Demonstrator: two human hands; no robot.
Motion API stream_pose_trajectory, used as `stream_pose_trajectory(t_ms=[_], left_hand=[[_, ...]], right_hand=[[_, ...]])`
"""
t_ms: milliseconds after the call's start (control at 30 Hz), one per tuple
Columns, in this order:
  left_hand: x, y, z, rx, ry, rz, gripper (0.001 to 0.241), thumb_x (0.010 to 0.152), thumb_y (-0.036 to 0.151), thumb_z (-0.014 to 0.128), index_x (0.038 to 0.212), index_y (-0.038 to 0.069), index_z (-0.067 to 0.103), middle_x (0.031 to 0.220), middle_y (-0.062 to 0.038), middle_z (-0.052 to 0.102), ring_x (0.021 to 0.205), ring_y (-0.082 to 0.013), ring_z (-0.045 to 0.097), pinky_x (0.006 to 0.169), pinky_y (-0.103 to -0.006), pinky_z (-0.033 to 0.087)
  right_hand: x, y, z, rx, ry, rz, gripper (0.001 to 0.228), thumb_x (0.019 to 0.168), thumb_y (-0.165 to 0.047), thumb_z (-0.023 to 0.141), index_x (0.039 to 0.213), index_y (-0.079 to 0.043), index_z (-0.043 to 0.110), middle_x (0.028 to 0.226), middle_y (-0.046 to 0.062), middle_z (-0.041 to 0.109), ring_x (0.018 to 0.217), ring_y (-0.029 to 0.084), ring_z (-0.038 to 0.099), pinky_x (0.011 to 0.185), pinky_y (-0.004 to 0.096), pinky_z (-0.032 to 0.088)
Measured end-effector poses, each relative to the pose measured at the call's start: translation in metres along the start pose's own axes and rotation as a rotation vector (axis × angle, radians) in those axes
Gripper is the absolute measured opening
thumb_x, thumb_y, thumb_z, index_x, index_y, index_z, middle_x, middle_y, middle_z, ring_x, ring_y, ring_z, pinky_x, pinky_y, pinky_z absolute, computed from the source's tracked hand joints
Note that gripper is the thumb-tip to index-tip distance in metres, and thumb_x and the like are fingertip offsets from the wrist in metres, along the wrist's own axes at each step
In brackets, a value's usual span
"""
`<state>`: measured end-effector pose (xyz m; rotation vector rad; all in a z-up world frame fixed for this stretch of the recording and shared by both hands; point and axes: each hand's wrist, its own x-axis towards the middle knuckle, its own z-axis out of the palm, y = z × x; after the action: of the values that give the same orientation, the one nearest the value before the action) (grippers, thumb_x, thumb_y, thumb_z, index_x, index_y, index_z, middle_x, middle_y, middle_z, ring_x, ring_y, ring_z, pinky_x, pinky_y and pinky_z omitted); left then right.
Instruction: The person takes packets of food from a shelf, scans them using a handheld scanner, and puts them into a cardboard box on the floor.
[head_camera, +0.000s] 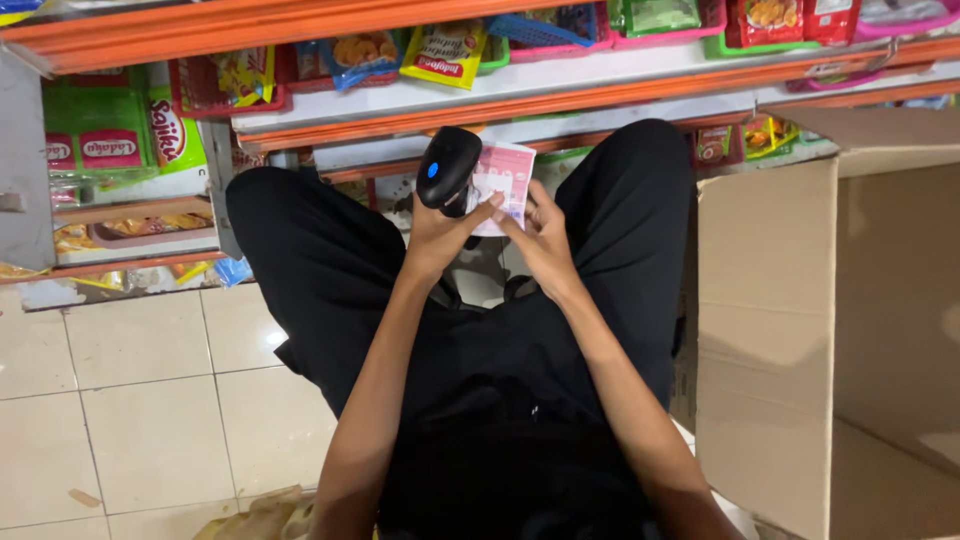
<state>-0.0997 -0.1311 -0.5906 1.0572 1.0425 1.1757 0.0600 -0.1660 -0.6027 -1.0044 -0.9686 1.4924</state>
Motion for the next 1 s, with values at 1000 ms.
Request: stream_pose_trajectory(t_ms=[1000], left_hand=[[-0.023, 0.036, 0.013, 0.735, -0.206, 0.389, 0.049, 0.074, -0.003, 0.076, 0.122, -0.002, 0.064, 0.139, -0.017, 0.048, 0.125, -0.0382, 0.055, 0.093, -0.0415, 0.054]], right_hand=[[0.015, -0.062, -0.058, -0.299, 0.281, -0.117, 0.012, 0.097, -0.004, 0.073, 0.107, -0.003, 0.066, 0.094, 0.0, 0.069, 0.081, 0.006, 0.06, 0.074, 0.024, 0.049]])
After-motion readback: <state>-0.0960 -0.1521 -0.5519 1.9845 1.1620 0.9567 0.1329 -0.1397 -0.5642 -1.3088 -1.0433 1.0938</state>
